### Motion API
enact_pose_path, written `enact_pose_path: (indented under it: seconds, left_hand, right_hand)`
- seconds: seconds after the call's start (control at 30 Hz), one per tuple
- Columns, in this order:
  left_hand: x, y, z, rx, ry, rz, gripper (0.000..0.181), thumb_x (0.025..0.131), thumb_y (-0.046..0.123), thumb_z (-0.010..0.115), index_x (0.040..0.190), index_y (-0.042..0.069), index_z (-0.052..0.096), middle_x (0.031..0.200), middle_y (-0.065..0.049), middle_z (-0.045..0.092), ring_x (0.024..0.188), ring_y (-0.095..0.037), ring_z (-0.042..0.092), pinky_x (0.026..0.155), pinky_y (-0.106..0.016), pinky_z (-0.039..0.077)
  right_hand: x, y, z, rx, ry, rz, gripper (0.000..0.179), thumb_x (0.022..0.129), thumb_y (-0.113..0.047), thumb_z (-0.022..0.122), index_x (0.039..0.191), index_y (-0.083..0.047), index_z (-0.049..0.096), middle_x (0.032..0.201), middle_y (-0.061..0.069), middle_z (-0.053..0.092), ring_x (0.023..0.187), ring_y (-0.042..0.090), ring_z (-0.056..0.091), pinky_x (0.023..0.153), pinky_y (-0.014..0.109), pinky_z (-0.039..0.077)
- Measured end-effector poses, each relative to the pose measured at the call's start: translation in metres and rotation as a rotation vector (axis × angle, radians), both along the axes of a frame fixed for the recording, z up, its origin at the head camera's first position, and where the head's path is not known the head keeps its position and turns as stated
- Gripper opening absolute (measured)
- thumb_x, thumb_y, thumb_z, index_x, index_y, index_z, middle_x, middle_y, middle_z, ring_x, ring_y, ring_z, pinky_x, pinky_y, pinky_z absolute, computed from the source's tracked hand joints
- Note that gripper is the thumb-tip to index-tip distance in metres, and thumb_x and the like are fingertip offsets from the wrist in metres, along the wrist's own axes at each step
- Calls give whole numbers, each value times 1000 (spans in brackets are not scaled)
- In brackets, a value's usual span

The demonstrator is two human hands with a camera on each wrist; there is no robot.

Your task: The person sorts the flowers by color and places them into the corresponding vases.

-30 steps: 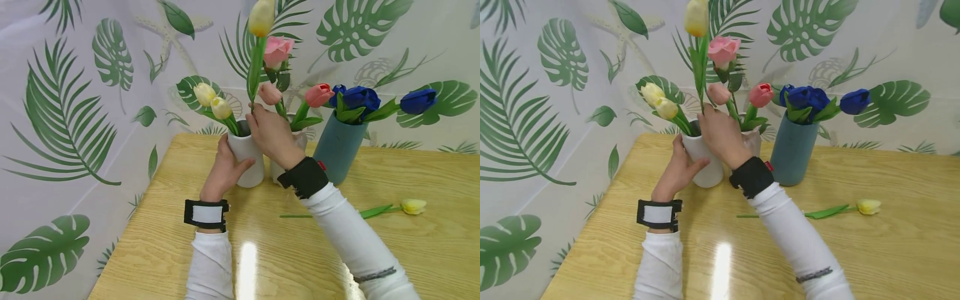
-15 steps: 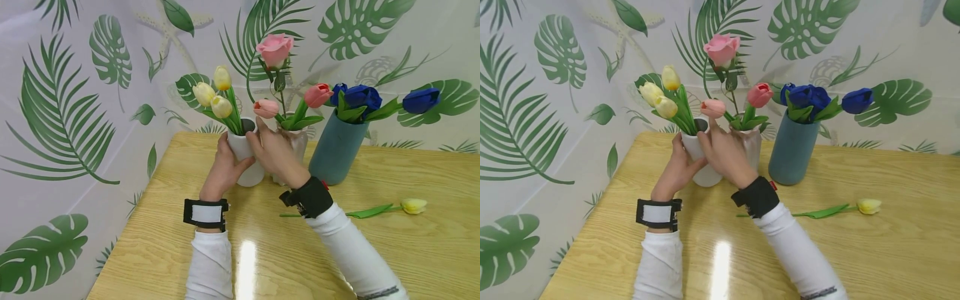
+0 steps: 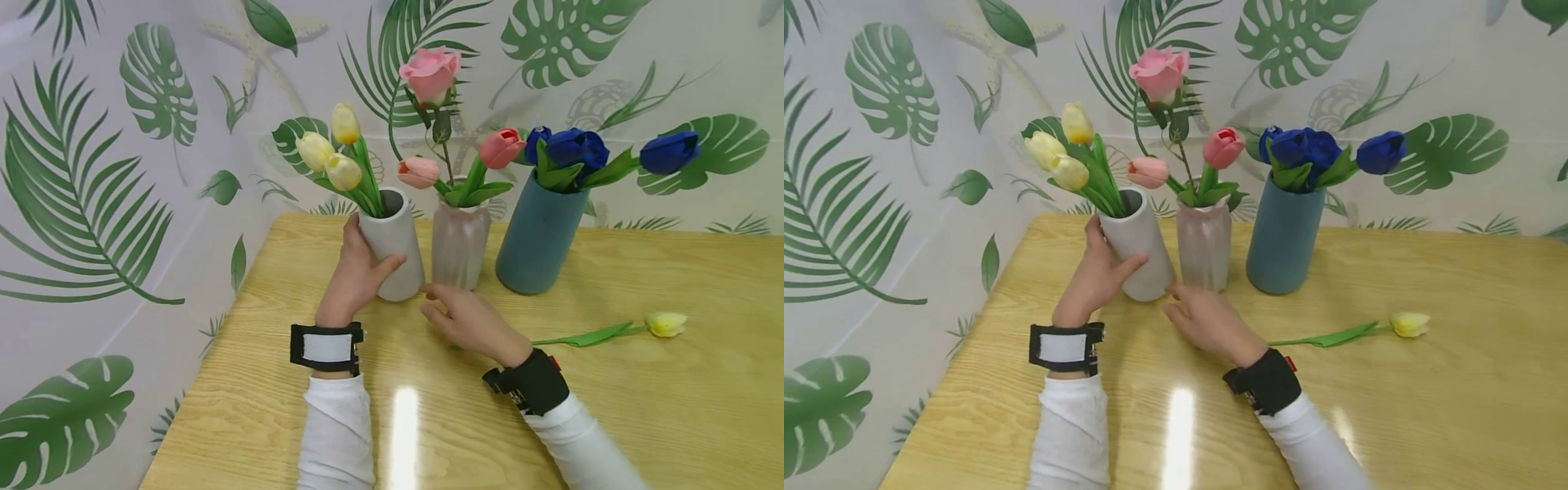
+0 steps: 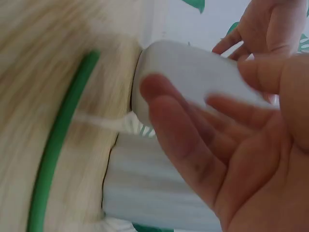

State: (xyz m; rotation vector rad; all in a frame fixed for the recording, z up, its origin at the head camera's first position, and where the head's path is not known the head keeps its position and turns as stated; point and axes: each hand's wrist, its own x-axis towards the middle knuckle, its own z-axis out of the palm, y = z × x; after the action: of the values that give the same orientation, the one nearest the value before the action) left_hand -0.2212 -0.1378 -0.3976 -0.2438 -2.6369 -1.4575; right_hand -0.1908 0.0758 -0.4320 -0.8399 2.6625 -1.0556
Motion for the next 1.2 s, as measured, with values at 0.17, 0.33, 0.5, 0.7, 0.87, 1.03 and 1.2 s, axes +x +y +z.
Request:
enact_pose_path:
  seconds: [0.17,0.33,0.5,0.7,0.87,1.03,1.2]
  left_hand:
    - [0,-1,2,11,-11,5,97,91,20,74,155,4,4,151,-19,32,137,-31,39,114,-47,31]
    - [1,1,1,12,-19,5,98,91,20,74,155,3,3,151,-19,31,137,-31,39,114,-47,31]
    - [1,1,2,15,-11,8,98,90,19,75,155,3,3,151,-20,30,137,-31,38,115,-47,30]
    - [0,2,2,14,-13,4,98,91,19,74,155,3,2,152,-19,30,138,-31,38,115,-47,30]
    - [1,2,2,15,-22,0,98,92,20,73,156,5,1,153,-18,29,139,-30,37,115,-47,30]
    - [1,1,1,18,-6,-6,97,92,19,73,156,5,1,153,-18,29,139,-30,37,115,-46,30]
    - [-1,1,0,11,11,-12,97,91,19,73,156,5,1,152,-18,29,138,-30,37,115,-47,30]
  right_hand:
    - [5,17,2,54,20,52,38,103,-26,55,131,-1,60,117,13,69,91,23,69,75,38,54]
    - [10,46,6,107,-10,37,40,101,-22,59,135,-1,57,121,17,67,98,28,67,76,40,54]
    - [18,71,12,207,-45,13,52,95,-17,67,140,1,49,128,24,59,104,34,64,77,42,53]
    - [23,79,11,356,-71,36,35,89,-12,71,121,-4,60,107,13,58,74,16,55,67,35,47]
    - [25,77,4,401,-74,65,13,89,-7,70,95,-10,59,86,3,52,69,15,47,64,33,41]
    - [26,75,3,427,-60,57,14,89,-5,70,91,-10,58,83,2,50,68,16,45,63,33,39]
    - [27,74,2,437,-30,55,16,88,-3,70,85,-12,57,79,2,48,66,16,44,61,32,38]
